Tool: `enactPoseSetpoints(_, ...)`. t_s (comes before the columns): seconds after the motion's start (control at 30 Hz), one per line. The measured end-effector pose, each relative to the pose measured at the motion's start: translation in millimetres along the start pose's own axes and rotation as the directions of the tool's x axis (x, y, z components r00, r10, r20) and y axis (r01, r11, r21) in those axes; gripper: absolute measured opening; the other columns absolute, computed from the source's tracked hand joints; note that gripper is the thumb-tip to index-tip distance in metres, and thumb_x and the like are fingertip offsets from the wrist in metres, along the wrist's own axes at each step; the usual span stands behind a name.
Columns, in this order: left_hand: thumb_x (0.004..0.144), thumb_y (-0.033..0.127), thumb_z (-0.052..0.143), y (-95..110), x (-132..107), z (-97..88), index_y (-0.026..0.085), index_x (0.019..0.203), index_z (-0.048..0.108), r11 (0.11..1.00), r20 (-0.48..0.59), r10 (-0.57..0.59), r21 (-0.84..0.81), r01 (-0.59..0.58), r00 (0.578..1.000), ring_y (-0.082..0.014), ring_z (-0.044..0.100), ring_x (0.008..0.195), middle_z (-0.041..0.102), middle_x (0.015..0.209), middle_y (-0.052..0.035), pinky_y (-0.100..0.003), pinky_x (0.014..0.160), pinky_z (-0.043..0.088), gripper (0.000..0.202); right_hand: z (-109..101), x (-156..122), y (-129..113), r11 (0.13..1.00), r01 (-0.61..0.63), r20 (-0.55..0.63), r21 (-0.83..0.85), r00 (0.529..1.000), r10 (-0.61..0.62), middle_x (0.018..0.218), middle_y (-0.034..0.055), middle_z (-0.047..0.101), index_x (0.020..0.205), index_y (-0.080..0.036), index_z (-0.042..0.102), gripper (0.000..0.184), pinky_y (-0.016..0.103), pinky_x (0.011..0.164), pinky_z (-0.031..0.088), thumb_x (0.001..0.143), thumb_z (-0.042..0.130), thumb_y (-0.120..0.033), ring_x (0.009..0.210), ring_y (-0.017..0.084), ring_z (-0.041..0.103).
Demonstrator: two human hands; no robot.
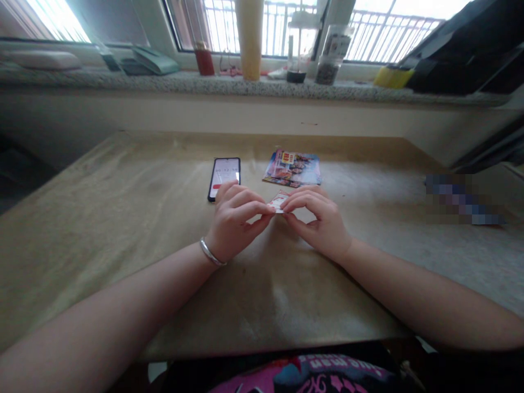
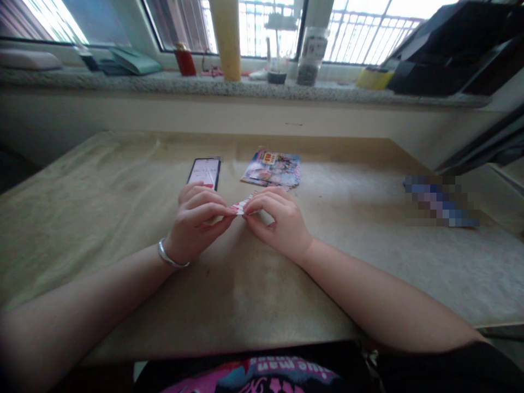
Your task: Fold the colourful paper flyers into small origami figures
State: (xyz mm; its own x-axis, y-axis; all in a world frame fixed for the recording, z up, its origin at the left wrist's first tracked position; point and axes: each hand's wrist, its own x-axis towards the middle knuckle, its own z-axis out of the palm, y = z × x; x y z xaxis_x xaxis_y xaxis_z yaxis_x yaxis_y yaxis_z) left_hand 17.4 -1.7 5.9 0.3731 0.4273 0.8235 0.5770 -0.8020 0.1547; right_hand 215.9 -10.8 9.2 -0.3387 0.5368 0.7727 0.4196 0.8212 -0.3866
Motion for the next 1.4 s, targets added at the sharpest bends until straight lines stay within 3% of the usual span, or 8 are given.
enactPoseSetpoints(0.9, 0.080, 0.026, 0.067, 1.4, 0.8, -0.8, 0.024, 0.070, 0.061, 0.999, 0.061, 0.034, -0.022, -0.033, 0.998, -0.0135, 0.052, 0.071, 0.065, 0.072, 0.0035, -0.034, 0.077, 0.039, 0.012, 1.7, 0.8, 2.9, 0.999, 0.031, 0.052, 0.022, 0.998, -0.032, 0.084, 0.0009, 0.070, 0.080, -0.024, 0.061, 0.007, 0.041, 0.091, 0.048, 0.080, 0.061, -0.017, 0.095, 0.019, 0.060)
enactPoseSetpoints(1.4, 0.081, 0.026, 0.065, 0.5, -1.6, 2.1, 0.024, 0.069, 0.061, 1.000, 0.111, -0.008, 0.005, 0.008, 0.994, -0.0140, 0.055, 0.073, 0.067, 0.073, 0.0038, -0.034, 0.078, 0.039, 0.013, 5.0, 0.2, 4.3, 0.999, 0.024, 0.032, -0.026, 0.999, -0.023, 0.083, 0.0013, 0.067, 0.079, -0.025, 0.062, 0.010, 0.041, 0.091, 0.048, 0.077, 0.061, -0.015, 0.096, 0.020, 0.059)
